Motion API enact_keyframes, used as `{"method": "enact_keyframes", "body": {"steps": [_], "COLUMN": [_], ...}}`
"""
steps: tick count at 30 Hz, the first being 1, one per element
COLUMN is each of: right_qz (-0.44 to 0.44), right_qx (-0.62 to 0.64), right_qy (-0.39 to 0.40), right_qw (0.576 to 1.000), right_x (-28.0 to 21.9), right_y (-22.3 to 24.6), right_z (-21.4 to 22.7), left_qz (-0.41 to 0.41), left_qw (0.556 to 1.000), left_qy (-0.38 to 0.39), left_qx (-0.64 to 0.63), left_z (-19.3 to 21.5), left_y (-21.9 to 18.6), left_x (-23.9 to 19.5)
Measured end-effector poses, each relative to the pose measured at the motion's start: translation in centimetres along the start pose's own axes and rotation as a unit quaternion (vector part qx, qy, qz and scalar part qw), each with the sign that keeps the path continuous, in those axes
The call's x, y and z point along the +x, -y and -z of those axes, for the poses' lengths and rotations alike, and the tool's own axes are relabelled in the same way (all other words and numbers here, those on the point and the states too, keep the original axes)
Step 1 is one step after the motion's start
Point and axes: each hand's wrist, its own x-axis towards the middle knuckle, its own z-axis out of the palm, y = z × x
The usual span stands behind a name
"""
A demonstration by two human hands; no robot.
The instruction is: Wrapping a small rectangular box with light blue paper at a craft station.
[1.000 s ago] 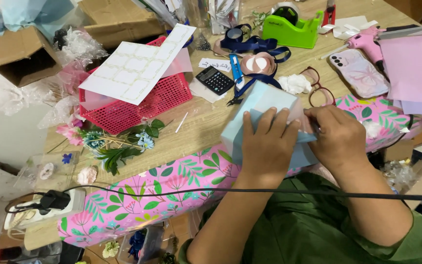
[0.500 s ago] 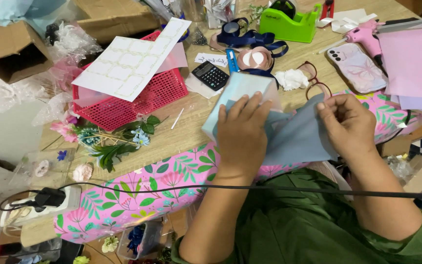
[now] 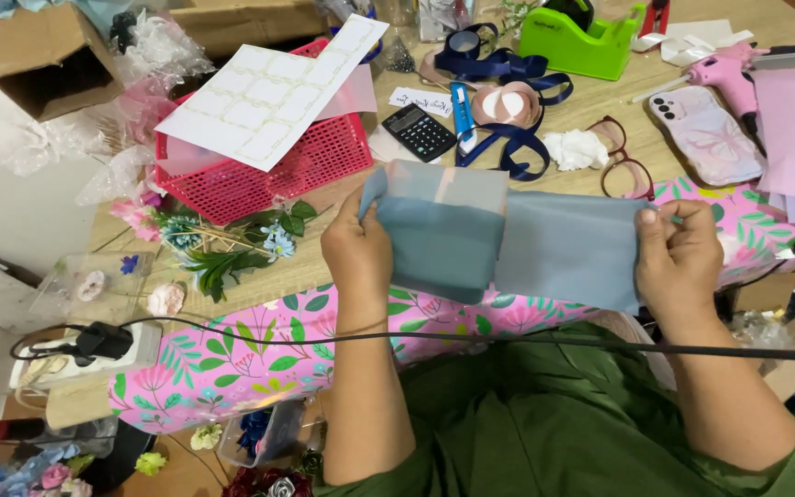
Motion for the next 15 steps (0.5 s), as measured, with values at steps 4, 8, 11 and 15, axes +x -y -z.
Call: {"method": "enact_keyframes", "body": {"steps": [4,8,11,15], "right_qz": [0.02,0.034,0.03,0.039], "right_qx": [0.041,0.042,-0.004,0.012], "right_qy": [-0.002,-0.012,-0.023,-0.016], "right_qw": [0.999,0.998,0.999,0.999], "right_x": [0.0,-0.3,-0.6,-0.6], "right_y": [-1.6,-3.4,-3.5,-3.9], "right_z": [-0.2,0.0,0.4,1.0], "left_qz": [0.007,0.044,0.039,0.034], "left_qw": [1.0,0.999,0.999,0.999], "left_qy": [0.006,0.018,0.007,0.007], "left_qx": [-0.004,-0.002,-0.002,0.002], "left_z": [-0.1,-0.1,-0.3,-0.1], "left_y": [-0.2,-0.4,0.0,-0.5], "left_x": [0.1,0.0,0.0,0.1]}}
